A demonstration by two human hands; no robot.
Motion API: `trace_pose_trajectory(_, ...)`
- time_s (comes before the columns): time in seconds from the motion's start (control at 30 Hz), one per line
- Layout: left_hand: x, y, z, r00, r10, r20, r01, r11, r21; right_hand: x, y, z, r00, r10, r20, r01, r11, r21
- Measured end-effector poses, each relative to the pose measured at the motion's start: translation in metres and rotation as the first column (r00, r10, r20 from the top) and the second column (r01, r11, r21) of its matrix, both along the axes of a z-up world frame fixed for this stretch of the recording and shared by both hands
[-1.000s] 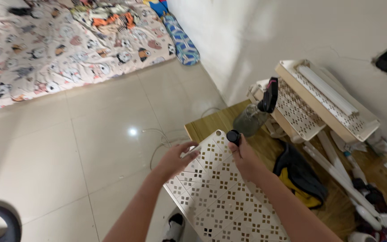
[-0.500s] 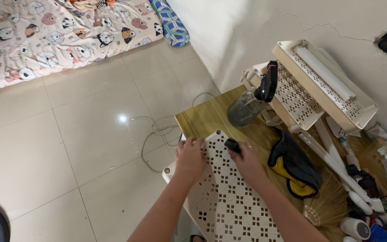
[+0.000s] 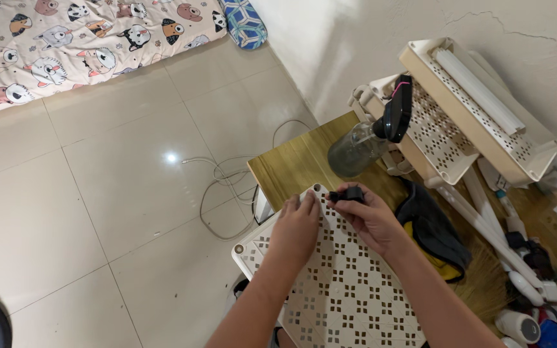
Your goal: The person assembles a white plastic shelving unit by stacking trays and inserting support rods. They then attach black corner caps to the assembled unit and wipe the caps with a yellow cloth. The task occurs on a wooden table in a cluttered room.
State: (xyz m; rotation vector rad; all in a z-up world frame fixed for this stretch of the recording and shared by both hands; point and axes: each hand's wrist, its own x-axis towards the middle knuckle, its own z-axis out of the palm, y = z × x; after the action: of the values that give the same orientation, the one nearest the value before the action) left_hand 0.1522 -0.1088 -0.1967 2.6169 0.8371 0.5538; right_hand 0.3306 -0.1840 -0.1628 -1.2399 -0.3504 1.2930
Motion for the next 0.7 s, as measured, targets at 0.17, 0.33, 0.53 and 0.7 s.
trace_pose_trajectory(0.17,0.007,0.004,-0.002,0.998,-0.053,-0.024,0.053,0.999,0.008,0.007,0.010,0.001,0.998,-0.048,-0.028,0.047,0.999,-0.016)
trace_pose_trajectory(0.33,0.005,0.019,-0.002,0.990,-0.044,0.138,0.066,0.985,-0.161,0.008,0.032,0.021,0.616,0.224,0.755,-0.020,0.963,-0.269)
trace_pose_trajectory(0.53,0.011,0.021,-0.002,0.935,0.109,0.337,0.002,0.950,-0.313,-0.005,0.057,0.034,0.231,0.328,0.916,-0.206,0.937,-0.284)
trace_pose_trajectory(0.7,0.018,0.017,-0.002,0.870,0.257,0.422,-0.103,0.930,-0.353,-0.005,0.064,0.028,0.077,0.371,0.925,-0.287,0.897,-0.336)
